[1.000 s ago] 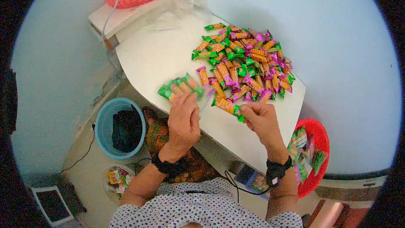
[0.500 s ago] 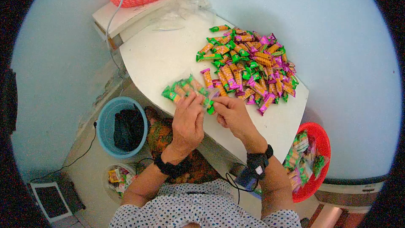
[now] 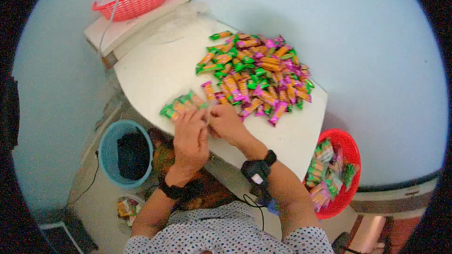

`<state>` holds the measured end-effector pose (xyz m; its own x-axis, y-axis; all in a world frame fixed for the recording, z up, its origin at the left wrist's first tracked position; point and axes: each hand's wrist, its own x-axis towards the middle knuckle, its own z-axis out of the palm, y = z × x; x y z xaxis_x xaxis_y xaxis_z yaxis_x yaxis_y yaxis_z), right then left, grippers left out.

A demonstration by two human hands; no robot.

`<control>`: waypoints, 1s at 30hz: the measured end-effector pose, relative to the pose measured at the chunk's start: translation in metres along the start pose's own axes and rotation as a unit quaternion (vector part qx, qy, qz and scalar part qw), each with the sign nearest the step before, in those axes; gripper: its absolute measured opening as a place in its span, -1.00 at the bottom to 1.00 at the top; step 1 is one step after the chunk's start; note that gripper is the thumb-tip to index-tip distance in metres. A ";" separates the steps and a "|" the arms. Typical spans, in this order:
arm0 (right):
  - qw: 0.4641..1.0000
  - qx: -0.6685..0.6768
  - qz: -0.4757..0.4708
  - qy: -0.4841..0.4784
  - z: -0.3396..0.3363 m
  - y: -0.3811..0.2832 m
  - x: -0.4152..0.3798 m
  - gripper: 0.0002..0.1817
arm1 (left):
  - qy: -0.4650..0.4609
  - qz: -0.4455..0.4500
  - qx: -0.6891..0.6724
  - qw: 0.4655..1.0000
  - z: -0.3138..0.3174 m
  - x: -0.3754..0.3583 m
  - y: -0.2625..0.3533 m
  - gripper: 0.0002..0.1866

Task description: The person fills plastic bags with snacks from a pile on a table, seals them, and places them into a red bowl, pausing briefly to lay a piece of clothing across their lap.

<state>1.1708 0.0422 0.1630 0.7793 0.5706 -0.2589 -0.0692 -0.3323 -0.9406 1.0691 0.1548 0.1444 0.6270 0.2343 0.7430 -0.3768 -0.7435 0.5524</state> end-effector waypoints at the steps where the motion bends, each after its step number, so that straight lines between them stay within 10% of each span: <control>1: 1.000 -0.006 -0.008 -0.010 -0.001 0.002 0.002 -0.63 | -0.001 -0.007 -0.011 1.000 0.001 0.000 -0.001 -0.91; 9: 0.988 -0.110 -0.046 0.102 -0.025 -0.047 -0.031 -0.80 | -0.008 -0.008 0.009 1.000 0.000 -0.003 -0.001 -0.90; 15: 0.758 -0.503 -0.257 0.326 -0.080 -0.045 -0.016 -0.76 | -0.003 -0.005 0.010 1.000 0.003 -0.007 -0.001 -0.82; 30: 0.667 -0.597 -0.264 0.359 -0.097 -0.026 0.024 -0.87 | 0.014 -0.011 0.061 0.998 0.004 0.002 0.002 -0.69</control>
<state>1.2521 -0.0083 0.2029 0.6264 0.4796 0.6145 0.5440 -0.8336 0.0960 1.0717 0.1513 0.1454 0.6148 0.2672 0.7420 -0.2755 -0.8088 0.5196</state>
